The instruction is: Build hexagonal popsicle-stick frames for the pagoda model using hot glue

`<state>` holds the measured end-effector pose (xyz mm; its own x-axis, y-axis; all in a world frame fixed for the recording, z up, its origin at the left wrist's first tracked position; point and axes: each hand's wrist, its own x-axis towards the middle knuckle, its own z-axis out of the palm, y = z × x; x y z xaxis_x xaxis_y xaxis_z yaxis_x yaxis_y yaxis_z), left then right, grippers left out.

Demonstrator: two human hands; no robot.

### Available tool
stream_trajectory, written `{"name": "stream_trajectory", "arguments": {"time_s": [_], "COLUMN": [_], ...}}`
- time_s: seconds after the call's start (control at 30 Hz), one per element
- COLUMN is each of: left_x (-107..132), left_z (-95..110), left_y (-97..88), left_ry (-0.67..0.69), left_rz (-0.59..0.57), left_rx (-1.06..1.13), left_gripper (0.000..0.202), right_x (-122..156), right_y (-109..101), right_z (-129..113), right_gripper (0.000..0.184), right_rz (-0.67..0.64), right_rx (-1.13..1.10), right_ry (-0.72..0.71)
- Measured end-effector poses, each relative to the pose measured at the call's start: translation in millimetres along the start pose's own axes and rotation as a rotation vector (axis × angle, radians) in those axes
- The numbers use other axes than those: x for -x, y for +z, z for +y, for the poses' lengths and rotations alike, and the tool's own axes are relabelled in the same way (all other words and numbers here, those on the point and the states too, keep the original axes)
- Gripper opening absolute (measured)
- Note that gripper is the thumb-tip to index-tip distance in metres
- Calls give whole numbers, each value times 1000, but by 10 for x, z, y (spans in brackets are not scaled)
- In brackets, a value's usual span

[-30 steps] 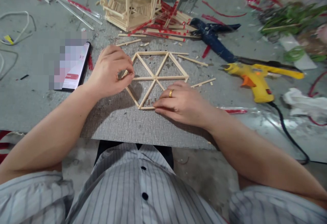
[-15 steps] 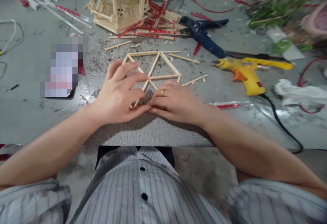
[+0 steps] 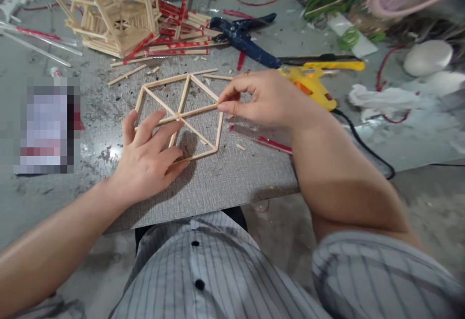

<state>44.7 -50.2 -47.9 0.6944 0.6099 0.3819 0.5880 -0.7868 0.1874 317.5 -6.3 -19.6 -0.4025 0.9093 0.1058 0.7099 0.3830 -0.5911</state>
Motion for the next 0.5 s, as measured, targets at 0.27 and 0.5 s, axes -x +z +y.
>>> {"name": "stream_trajectory", "arguments": {"time_s": [0.27, 0.5], "left_x": [-2, 6], "left_z": [-14, -25], "left_y": [31, 65], "left_ry": [-4, 50], "left_rz": [-24, 30], "left_rx": [7, -35], "left_gripper": [11, 15], "right_x": [-21, -40], "right_y": [-81, -102], "right_z": [30, 123], "right_gripper": [11, 11], "right_rz": [161, 159], "right_rx": [-195, -464], "right_ry": [176, 227]}}
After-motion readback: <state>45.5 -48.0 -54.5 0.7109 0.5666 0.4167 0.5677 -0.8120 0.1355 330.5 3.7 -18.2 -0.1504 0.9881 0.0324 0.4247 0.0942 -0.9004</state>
